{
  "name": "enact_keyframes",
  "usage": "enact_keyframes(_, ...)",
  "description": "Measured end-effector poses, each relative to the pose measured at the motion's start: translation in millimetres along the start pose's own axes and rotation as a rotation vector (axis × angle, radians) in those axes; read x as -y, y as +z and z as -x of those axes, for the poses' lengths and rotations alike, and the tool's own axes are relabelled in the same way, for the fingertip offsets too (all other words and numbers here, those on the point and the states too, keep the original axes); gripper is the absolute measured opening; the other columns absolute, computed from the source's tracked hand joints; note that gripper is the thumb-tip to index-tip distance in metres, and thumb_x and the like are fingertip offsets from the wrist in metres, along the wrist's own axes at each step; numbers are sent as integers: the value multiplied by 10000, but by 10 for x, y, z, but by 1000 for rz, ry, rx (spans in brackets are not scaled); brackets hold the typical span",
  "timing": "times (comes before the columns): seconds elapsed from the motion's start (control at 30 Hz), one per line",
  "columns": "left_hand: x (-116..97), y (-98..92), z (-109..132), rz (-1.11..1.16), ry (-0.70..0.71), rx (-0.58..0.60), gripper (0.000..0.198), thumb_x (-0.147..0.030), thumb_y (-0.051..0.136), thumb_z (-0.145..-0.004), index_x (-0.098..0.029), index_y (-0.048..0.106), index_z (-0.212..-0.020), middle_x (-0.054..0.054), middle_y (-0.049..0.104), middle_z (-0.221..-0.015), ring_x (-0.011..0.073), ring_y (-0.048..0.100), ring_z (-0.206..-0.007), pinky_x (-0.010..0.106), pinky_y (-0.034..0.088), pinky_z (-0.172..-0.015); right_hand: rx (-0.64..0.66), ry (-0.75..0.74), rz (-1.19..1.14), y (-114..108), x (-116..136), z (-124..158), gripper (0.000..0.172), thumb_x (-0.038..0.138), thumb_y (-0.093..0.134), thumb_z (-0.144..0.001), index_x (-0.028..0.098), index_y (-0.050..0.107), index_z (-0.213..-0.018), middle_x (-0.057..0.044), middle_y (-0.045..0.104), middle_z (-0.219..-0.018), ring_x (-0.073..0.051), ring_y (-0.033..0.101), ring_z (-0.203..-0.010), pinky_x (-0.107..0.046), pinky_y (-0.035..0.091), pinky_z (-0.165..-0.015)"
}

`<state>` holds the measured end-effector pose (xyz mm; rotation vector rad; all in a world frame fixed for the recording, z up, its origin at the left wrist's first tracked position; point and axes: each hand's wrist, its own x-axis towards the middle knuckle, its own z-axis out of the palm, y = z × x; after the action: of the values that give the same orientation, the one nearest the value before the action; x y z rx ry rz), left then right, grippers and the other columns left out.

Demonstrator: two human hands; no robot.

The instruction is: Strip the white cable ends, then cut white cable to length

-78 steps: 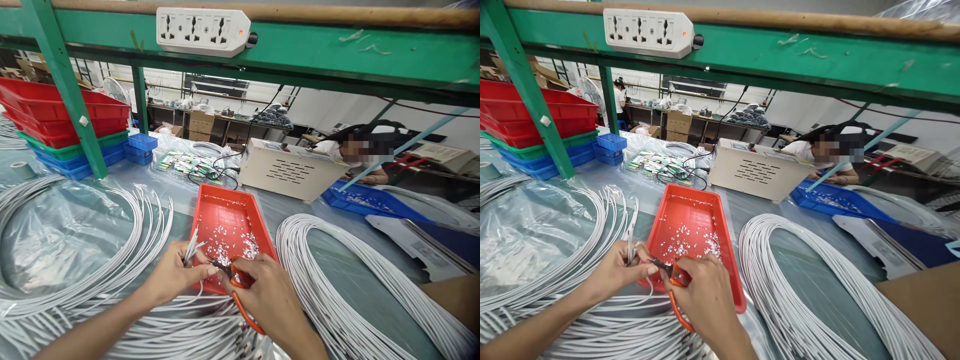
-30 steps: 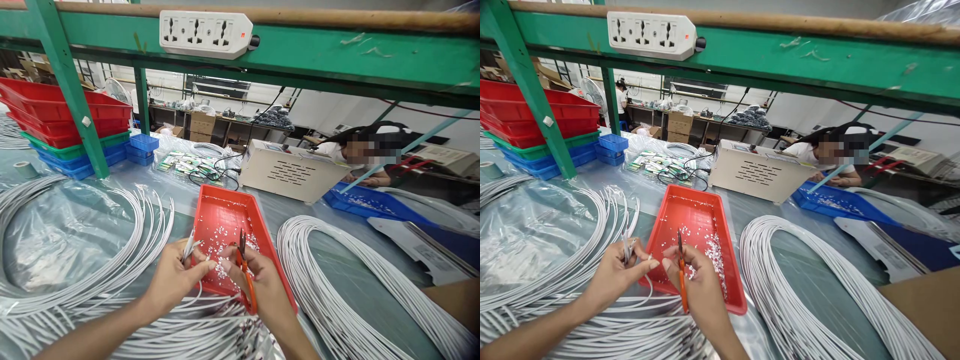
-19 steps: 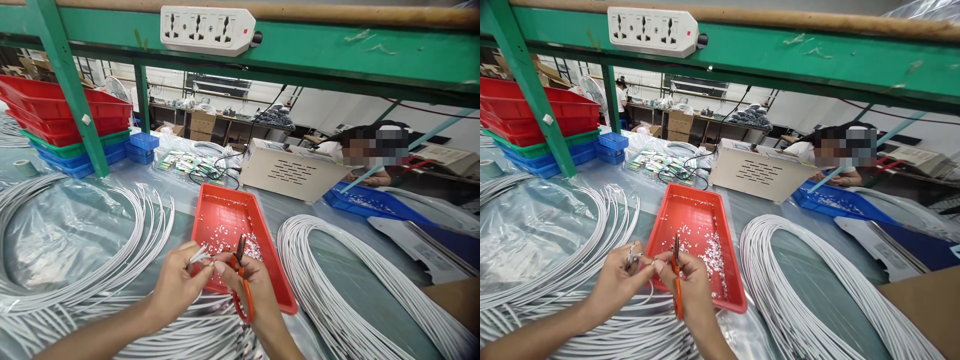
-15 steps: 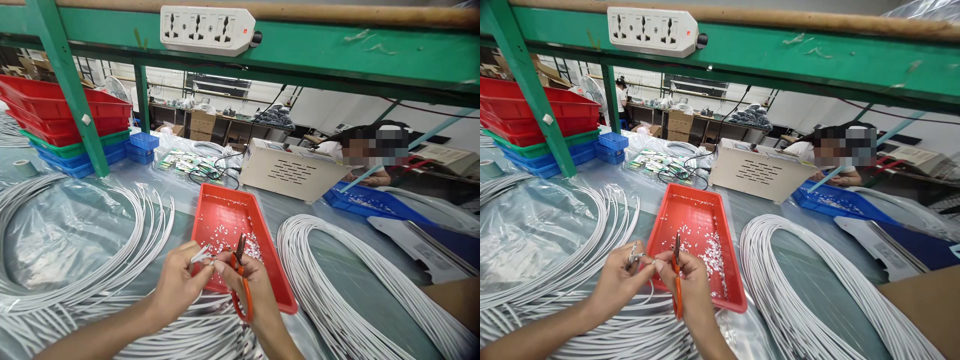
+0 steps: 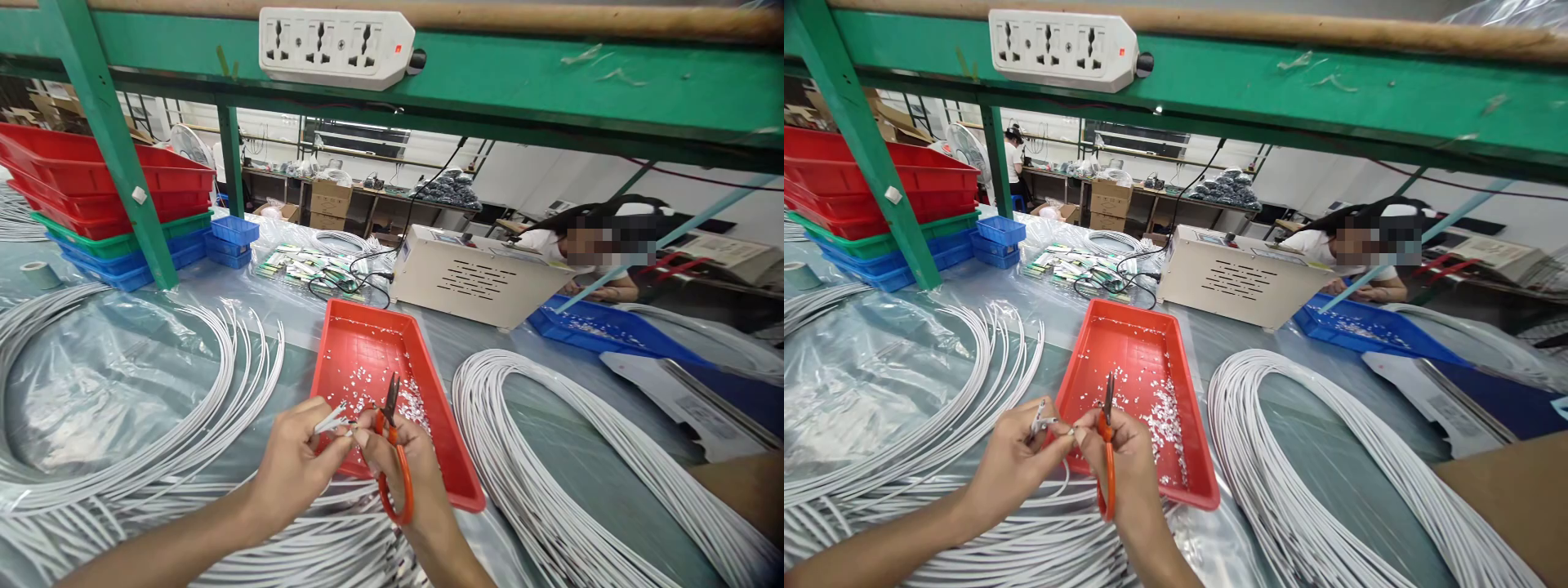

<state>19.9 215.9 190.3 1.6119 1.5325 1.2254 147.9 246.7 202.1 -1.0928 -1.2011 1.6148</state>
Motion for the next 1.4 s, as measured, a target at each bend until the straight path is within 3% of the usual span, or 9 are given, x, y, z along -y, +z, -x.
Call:
enact_keyframes(0.23,-10,-22,-40,70,30,43,230,-214,552,-770,-142,518,-554,-46,405,-544,74,358,-526,199,273,-508,18,41,-21,-59,-26,-67,197,267,724,-541,145,598,-633,90,351,-423,-31,250,-388,-178,207,-399)
enact_keyframes(0.4,-29,-4,-59,229,-140,84,132,-265,602,-724,-150,567,-671,-83,305,-495,62,243,-465,196,201,-450,58,35,-8,-81,16,-88,195,280,713,-557,148,572,-587,86,363,-412,-31,269,-384,-176,218,-403)
enact_keyframes(0.53,-32,5,-78,385,-281,128,183,-306,638,-672,-150,543,-679,-93,292,-473,61,238,-458,197,193,-446,42,27,17,-91,44,-94,176,270,705,-559,146,583,-588,95,326,-414,-24,223,-383,-172,190,-388)
enact_keyframes(0.8,-37,-2,-102,529,-302,166,195,-306,648,-650,-124,578,-662,-50,446,-521,63,342,-492,202,276,-493,1,-24,55,-100,107,-90,188,313,683,-584,155,586,-616,64,418,-467,-47,304,-410,-187,267,-420)
enact_keyframes(0.9,-39,-23,-114,592,-326,195,210,-320,666,-643,-123,601,-678,11,587,-622,98,488,-579,226,376,-583,-84,-86,189,-176,131,-130,201,345,658,-605,158,594,-643,33,497,-530,-82,404,-467,-208,329,-473)
enact_keyframes(1.0,-41,-45,-127,644,-334,247,209,-328,676,-650,-128,632,-687,48,652,-673,125,562,-639,251,424,-646,-201,-220,509,-305,146,-204,187,348,583,-665,164,599,-636,-4,554,-597,-135,485,-575,-241,367,-552)
enact_keyframes(1.17,0,4,-117,735,-398,315,210,-328,714,-629,-138,665,-704,25,638,-663,97,547,-612,216,426,-603,-416,-385,1031,-469,160,-297,231,359,549,-700,180,567,-557,16,469,-473,-127,402,-514,-248,305,-538)
enact_keyframes(1.3,92,106,-86,755,-479,375,327,-356,716,-633,-150,664,-882,-3,580,-663,49,431,-490,167,324,-438,-344,-372,957,-478,173,-294,310,413,539,-745,167,555,-556,19,472,-480,-118,410,-504,-236,295,-510)
enact_keyframes(1.4,149,144,-93,793,-498,307,301,-346,717,-640,-145,655,-855,3,589,-727,35,427,-485,173,338,-473,-233,-314,796,-459,179,-281,296,407,516,-778,153,597,-652,-1,552,-584,-132,475,-564,-234,338,-530)
